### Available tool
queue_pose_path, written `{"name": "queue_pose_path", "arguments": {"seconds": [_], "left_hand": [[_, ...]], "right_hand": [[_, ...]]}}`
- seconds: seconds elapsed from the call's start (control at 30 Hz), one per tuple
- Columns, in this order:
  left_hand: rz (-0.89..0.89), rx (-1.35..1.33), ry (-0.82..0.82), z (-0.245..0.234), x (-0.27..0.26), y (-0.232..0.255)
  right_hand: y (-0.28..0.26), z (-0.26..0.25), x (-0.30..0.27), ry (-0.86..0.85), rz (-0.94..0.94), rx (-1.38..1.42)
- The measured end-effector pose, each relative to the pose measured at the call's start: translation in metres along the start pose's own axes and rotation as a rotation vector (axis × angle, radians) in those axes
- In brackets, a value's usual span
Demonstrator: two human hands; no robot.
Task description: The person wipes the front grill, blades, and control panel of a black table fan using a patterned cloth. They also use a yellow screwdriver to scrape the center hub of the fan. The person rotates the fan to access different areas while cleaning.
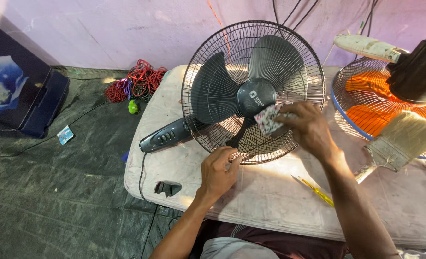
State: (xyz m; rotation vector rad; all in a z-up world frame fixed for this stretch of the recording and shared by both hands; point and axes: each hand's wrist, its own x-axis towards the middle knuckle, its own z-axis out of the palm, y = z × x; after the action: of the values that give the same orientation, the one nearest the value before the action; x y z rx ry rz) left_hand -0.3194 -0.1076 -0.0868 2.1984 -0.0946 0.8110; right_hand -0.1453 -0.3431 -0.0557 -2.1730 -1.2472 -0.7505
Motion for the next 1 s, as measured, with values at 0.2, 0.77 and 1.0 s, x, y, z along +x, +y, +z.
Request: {"name": "queue_pose_path", "arguments": {"seconds": [0.2,0.77,1.0], "left_hand": [[0.104,0.152,0.117,0.005,-0.001,-0.020],[0.205,0.329,0.014,0.035,0.021,-0.028],[0.213,0.338,0.011,0.037,0.019,-0.032]], "right_hand": [[0.000,-0.017,-0.069,-0.313,0.139,-0.132],[0.047,-0.004,-0.004,-0.013,-0.022,-0.087],[0.072,-0.016,-0.095,0.137,0.682,0.039]]}}
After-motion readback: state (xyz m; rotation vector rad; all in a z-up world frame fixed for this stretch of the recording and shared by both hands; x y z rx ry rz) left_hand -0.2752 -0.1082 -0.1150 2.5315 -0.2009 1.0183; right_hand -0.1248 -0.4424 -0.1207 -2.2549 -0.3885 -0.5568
